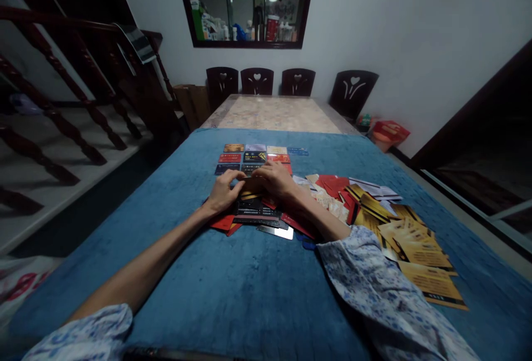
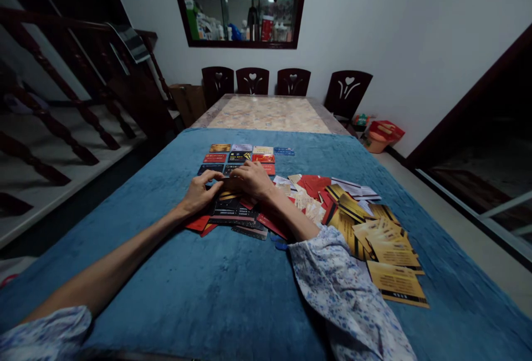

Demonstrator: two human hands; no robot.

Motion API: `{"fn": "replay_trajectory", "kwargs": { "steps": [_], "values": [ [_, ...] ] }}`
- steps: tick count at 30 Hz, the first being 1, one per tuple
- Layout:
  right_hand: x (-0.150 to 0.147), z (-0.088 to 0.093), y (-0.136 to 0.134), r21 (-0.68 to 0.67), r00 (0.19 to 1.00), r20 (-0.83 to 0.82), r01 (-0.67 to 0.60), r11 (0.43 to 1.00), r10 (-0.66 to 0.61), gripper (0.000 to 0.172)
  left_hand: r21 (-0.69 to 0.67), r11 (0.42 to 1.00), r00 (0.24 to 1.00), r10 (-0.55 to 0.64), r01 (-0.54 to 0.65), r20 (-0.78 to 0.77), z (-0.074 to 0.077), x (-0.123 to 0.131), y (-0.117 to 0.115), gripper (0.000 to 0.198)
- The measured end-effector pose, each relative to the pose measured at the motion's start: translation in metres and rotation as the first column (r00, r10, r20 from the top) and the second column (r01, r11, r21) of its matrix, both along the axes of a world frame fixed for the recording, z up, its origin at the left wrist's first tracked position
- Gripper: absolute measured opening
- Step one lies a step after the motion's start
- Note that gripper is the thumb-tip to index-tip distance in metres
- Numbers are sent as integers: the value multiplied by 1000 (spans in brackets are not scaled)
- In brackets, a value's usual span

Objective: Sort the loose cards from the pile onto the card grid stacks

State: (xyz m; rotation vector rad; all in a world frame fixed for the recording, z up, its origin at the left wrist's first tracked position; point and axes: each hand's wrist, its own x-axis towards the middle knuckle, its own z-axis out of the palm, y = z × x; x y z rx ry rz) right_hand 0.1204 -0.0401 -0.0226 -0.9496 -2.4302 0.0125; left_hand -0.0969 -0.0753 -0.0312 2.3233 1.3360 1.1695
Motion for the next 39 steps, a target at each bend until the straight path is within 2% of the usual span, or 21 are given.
{"fn": "replay_trajectory", "kwargs": {
  "steps": [5, 9, 14, 21, 25, 31, 35, 39],
  "values": [
    [4, 2, -2, -36, 1000, 14, 19, 999, -19, 28, -9, 1000, 1000, 11, -11, -8, 2, -3, 1, 13],
    [7, 2, -1, -61, 998, 39, 55, 997, -52, 30, -13, 1000, 1000, 20, -20, 9, 2, -6, 3, 25],
    [8, 0, 0, -79, 996, 72, 52, 995, -47, 32, -28, 1000, 999, 14, -15, -43, -2, -9, 6, 33],
    [5, -3, -1, -149, 986, 125, 127, 981, -108, 42, -79, 995, 992, 46, -55, -114, -4, -9, 7, 37],
    [5, -6, 1, -151, 991, 105, 104, 983, -88, 49, -90, 994, 990, 50, -63, -133, -4, -11, 7, 39],
    [9, -6, 6, -150, 993, 108, 68, 986, -52, 64, -104, 994, 990, 0, -14, -141, -3, -15, 11, 47],
    [15, -4, 11, -154, 993, 113, 2, 988, 16, 61, -124, 992, 987, -44, 24, -157, 0, -18, 15, 54],
    [17, 2, 13, -144, 988, 154, 14, 990, 8, 57, -157, 987, 982, -69, 41, -175, 5, -23, 21, 59]
  ]
}}
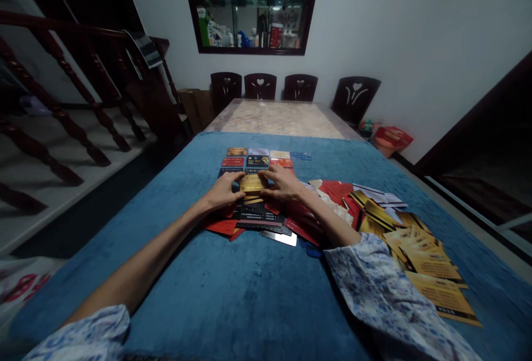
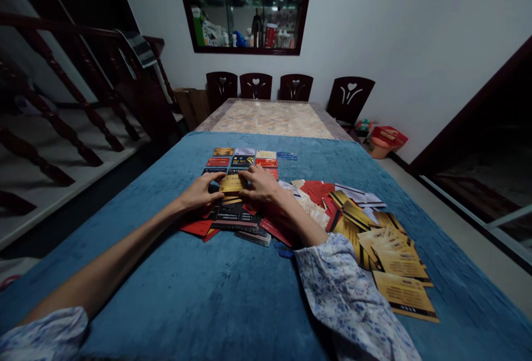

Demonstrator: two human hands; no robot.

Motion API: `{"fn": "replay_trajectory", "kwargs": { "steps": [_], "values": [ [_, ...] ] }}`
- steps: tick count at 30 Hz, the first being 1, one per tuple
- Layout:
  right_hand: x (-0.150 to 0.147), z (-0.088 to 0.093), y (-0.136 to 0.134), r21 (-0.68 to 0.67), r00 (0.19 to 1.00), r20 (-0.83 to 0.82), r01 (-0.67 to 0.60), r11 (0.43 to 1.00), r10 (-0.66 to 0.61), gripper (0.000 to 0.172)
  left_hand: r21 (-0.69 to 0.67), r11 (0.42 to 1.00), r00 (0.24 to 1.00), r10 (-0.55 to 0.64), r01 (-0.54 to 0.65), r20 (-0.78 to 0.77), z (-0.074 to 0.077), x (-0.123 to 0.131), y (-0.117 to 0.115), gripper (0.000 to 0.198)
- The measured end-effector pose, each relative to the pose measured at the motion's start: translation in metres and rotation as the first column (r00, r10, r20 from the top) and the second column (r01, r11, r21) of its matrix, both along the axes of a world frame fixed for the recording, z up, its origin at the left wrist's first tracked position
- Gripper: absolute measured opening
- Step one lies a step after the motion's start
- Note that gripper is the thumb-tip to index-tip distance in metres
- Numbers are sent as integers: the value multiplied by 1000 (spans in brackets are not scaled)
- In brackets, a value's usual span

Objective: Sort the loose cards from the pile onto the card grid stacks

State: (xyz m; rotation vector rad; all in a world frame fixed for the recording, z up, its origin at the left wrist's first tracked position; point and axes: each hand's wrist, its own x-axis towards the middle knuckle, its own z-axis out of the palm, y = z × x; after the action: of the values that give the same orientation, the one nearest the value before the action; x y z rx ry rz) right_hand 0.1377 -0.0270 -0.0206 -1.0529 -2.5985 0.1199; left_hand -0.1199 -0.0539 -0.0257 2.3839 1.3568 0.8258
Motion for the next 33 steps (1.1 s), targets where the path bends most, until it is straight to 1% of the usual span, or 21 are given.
{"fn": "replay_trajectory", "kwargs": {
  "steps": [8, 12, 14, 18, 21, 26, 30, 33],
  "values": [
    [-13, 30, -8, -13, 989, 141, 35, 999, -33, 43, -3, 998, 997, -64, 64, -47, 16, -9, 12, 47],
    [-21, 42, -5, -30, 982, 185, 29, 999, -23, 34, -43, 999, 990, -34, 29, -135, 25, -16, 16, 49],
    [-25, 48, -3, -37, 976, 214, 42, 998, -33, 35, -64, 998, 980, -14, 1, -201, 28, -18, 18, 51],
    [-34, 58, 2, -36, 953, 293, 97, 995, -82, 43, -84, 995, 957, 18, -44, -288, 35, -19, 22, 51],
    [-41, 64, 9, -30, 941, 325, 115, 993, -99, 47, -83, 994, 948, 47, -77, -315, 39, -19, 27, 53],
    [-52, 69, 26, -18, 929, 352, 124, 992, -110, 43, -68, 989, 935, 102, -133, -341, 44, -22, 42, 54],
    [-59, 71, 41, -16, 927, 356, 137, 990, -122, 41, -66, 982, 917, 138, -175, -373, 49, -25, 56, 54],
    [-64, 70, 53, -7, 925, 355, 151, 988, -139, 43, -60, 980, 901, 150, -190, -406, 52, -28, 69, 57]
  ]
}}
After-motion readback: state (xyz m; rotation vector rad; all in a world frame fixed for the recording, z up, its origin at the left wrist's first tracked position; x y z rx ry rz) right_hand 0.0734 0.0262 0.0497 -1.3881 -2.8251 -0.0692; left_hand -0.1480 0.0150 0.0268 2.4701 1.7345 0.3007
